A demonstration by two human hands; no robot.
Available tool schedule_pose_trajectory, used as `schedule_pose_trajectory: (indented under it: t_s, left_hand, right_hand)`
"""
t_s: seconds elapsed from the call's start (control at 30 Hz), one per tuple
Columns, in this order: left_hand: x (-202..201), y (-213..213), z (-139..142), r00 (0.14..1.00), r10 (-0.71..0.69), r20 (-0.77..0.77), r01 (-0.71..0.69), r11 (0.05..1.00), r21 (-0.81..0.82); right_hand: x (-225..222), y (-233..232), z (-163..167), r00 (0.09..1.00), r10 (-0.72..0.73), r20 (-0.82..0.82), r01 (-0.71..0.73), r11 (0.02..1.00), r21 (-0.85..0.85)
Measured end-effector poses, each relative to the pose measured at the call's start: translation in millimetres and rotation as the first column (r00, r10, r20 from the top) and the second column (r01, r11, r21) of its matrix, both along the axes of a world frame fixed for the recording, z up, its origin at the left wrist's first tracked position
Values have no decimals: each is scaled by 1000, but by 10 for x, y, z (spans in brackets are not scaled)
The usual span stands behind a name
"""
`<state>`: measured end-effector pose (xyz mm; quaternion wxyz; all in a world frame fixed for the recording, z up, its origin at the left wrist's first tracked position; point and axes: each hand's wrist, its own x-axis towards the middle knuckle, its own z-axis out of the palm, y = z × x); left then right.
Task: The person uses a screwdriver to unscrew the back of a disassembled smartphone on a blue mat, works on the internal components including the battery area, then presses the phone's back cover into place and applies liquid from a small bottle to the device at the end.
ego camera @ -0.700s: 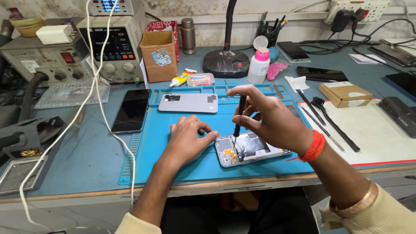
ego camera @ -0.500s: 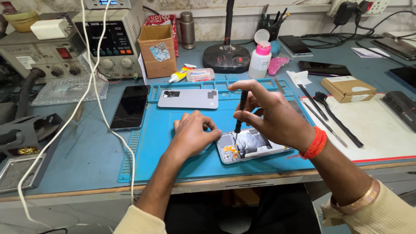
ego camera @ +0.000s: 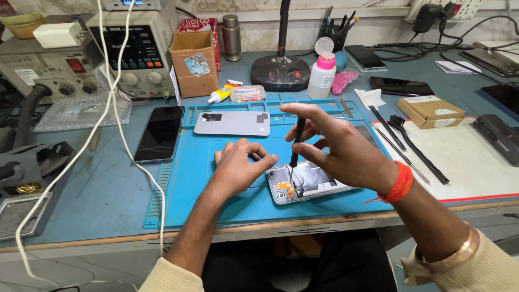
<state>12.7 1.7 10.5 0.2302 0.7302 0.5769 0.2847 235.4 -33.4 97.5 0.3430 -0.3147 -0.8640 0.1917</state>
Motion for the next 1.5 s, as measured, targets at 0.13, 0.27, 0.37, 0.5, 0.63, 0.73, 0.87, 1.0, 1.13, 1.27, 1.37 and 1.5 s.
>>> schedule_pose_trajectory:
  t_s: [0.13, 0.27, 0.37, 0.5, 0.63, 0.73, 0.87, 1.0, 1.13, 1.27, 1.37, 1.5]
  left_hand:
    - [32, -78, 40, 991, -102, 84, 98, 993, 60]
    - [59, -146, 60, 914, -324, 245, 290, 943, 166]
    - [86, -165, 58, 905, -377, 195, 343, 921, 188]
    - [83, -171, 55, 906, -399, 139, 364, 905, 223]
    - [82, -180, 60, 906, -390, 163, 348, 907, 237]
    - [85, -179, 67, 909, -377, 177, 345, 920, 187]
    - [83, -184, 67, 906, -403, 132, 372, 904, 210]
    - [80, -191, 58, 909, -408, 84, 381, 896, 230]
    - [79, -189, 55, 913, -403, 65, 379, 896, 231]
    - [87, -190, 53, 925, -375, 58, 357, 912, 203]
    - [82, -193, 55, 929, -365, 59, 348, 917, 197]
    - [79, -189, 56, 924, -377, 63, 359, 912, 201]
  right_hand:
    - [-32, 16, 0, 992, -114, 50, 111, 992, 68]
    - [-7, 15, 14, 997, 76, -18, -75, 996, 52]
    - [-7, 0, -7, 1000, 3, 0, -3, 999, 44]
    - [-16, 6, -19, 998, -61, 19, 58, 992, 111]
    - [8, 1, -5, 999, -45, 6, 44, 996, 76]
    - [29, -13, 5, 999, -40, 1, 40, 997, 67]
    - [43, -16, 21, 1000, -21, -4, 21, 998, 64]
    - [40, -16, 23, 999, -29, -16, 30, 995, 91]
    - [43, -17, 8, 1000, -24, -19, 26, 997, 75]
    - [44, -20, -18, 1000, -31, -3, 32, 996, 80]
    - [37, -9, -23, 1000, -29, -2, 29, 996, 87]
    - [42, -13, -12, 999, -41, -18, 42, 997, 69]
